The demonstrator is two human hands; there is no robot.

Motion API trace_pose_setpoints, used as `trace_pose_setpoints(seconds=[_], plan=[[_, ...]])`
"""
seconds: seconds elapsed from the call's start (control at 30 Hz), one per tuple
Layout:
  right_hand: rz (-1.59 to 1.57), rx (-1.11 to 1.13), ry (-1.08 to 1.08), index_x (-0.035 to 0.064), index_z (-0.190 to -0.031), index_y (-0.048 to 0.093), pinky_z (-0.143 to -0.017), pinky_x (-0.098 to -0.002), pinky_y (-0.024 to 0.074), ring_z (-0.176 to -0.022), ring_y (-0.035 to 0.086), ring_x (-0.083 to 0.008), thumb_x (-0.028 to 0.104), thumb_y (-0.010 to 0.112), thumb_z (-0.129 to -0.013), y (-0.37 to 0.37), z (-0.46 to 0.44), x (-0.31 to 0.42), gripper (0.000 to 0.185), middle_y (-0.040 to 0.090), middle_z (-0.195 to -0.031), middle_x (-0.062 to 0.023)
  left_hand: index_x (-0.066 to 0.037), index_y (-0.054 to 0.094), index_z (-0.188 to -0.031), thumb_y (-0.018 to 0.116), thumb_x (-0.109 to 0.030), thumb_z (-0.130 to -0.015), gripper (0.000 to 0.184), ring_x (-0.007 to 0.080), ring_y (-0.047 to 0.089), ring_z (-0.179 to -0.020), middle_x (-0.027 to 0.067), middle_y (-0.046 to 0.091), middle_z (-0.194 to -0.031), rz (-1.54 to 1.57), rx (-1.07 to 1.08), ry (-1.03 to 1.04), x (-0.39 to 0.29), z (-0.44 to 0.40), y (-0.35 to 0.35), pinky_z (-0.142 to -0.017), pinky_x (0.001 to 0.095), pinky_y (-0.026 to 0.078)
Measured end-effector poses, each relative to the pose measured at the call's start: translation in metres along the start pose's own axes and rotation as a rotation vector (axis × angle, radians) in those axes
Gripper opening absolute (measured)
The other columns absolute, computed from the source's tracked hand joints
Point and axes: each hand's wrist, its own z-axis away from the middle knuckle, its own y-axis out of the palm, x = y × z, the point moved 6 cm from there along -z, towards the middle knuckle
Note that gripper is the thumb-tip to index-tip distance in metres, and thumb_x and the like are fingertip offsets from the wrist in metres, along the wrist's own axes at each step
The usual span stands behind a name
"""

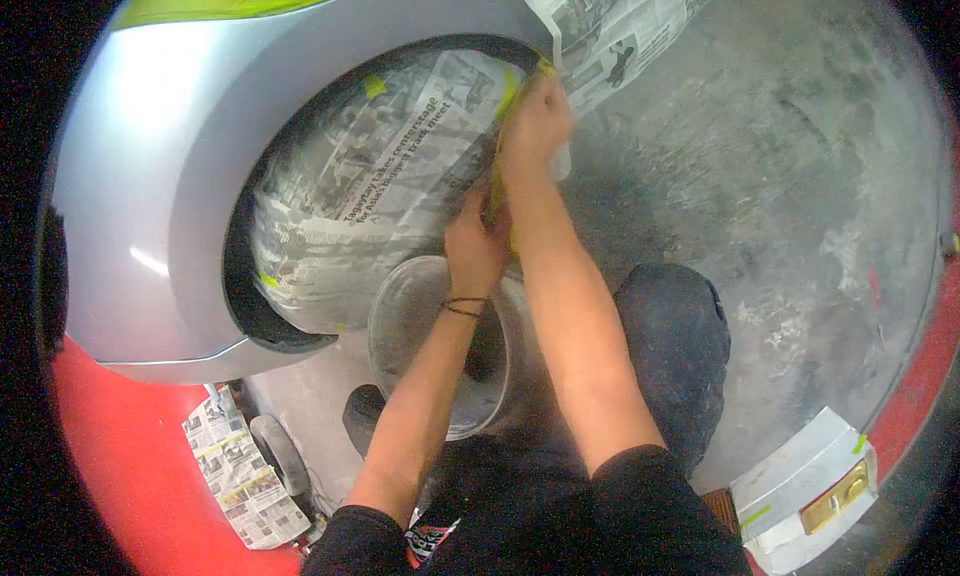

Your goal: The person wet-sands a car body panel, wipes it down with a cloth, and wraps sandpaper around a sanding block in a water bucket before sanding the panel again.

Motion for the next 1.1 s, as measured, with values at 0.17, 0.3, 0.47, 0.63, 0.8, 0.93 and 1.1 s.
trace_pose_setpoints(seconds=[0.17, 0.3, 0.47, 0.63, 0.8, 0.93, 1.1], plan=[[0.261, 0.099, -0.050, -0.0087, -0.109, 0.076, -0.073, -0.0338, 0.0494, -0.078, 0.058, -0.0145, 0.020, 0.060, -0.103, 0.014, -0.014, 0.011, 0.033, 0.069, -0.086, -0.0075, -0.006, 0.066, -0.131, 0.069, -0.016, -0.096, 0.036, 0.0487, 0.072, -0.093, 0.0254, 0.075, -0.104, 0.011, 0.017, -0.018, 0.001, -0.001, 0.002, -0.079, 0.0556, 0.057], [0.265, 0.123, 0.013, -0.0086, -0.103, 0.073, -0.071, -0.0365, 0.0492, -0.076, 0.059, -0.0164, 0.014, 0.055, -0.102, 0.028, -0.016, 0.016, 0.029, 0.067, -0.084, -0.0083, -0.004, 0.067, -0.128, 0.069, -0.016, -0.098, 0.033, 0.0486, 0.072, -0.094, 0.0258, 0.074, -0.106, 0.081, -0.034, -0.021, 0.003, -0.001, 0.001, -0.079, 0.0537, 0.057], [0.266, 0.098, 0.068, -0.0080, -0.101, 0.070, -0.067, -0.0386, 0.0490, -0.076, 0.060, -0.0187, 0.011, 0.052, -0.100, 0.031, -0.021, 0.017, 0.026, 0.065, -0.086, -0.0095, -0.004, 0.067, -0.127, 0.070, -0.014, -0.097, 0.031, 0.0487, 0.071, -0.093, 0.0267, 0.074, -0.106, 0.061, -0.020, -0.006, -0.003, -0.003, -0.003, -0.078, 0.0538, 0.057], [0.077, 0.113, 0.271, -0.0054, -0.099, 0.069, -0.064, -0.0399, 0.0497, -0.076, 0.060, -0.0206, 0.010, 0.055, -0.098, 0.018, -0.028, 0.001, 0.021, 0.064, -0.088, -0.0091, -0.006, 0.065, -0.128, 0.069, -0.012, -0.096, 0.033, 0.0488, 0.071, -0.094, 0.0266, 0.073, -0.103, 0.031, -0.019, 0.037, -0.001, -0.002, 0.000, -0.079, 0.0551, 0.055], [-0.191, 0.186, 0.403, -0.0034, -0.104, 0.068, -0.064, -0.0403, 0.0512, -0.075, 0.062, -0.0239, 0.011, 0.057, -0.096, 0.009, -0.038, -0.017, 0.020, 0.065, -0.092, -0.0110, -0.007, 0.065, -0.128, 0.067, -0.011, -0.095, 0.034, 0.0490, 0.070, -0.095, 0.0269, 0.073, -0.104, 0.041, 0.016, 0.009, -0.005, -0.003, 0.001, -0.079, 0.0550, 0.055], [-0.221, 0.205, 0.301, 0.0008, -0.105, 0.068, -0.066, -0.0387, 0.0517, -0.079, 0.064, -0.0246, 0.013, 0.058, -0.096, 0.014, -0.034, -0.024, 0.018, 0.065, -0.094, -0.0105, -0.006, 0.064, -0.129, 0.067, -0.012, -0.095, 0.034, 0.0500, 0.070, -0.094, 0.0271, 0.073, -0.104, 0.058, 0.053, -0.005, -0.006, -0.003, 0.001, -0.079, 0.0550, 0.055], [-0.144, 0.165, 0.102, -0.0101, -0.126, 0.068, -0.088, -0.0367, 0.0532, -0.094, 0.069, -0.0345, 0.014, 0.056, -0.100, 0.030, 0.003, 0.021, 0.037, 0.074, -0.104, -0.0224, -0.004, 0.064, -0.126, 0.068, -0.013, -0.096, 0.032, 0.0511, 0.069, -0.093, 0.0282, 0.072, -0.102, 0.087, 0.008, 0.042, 0.002, 0.002, 0.004, -0.077, 0.0566, 0.055]])
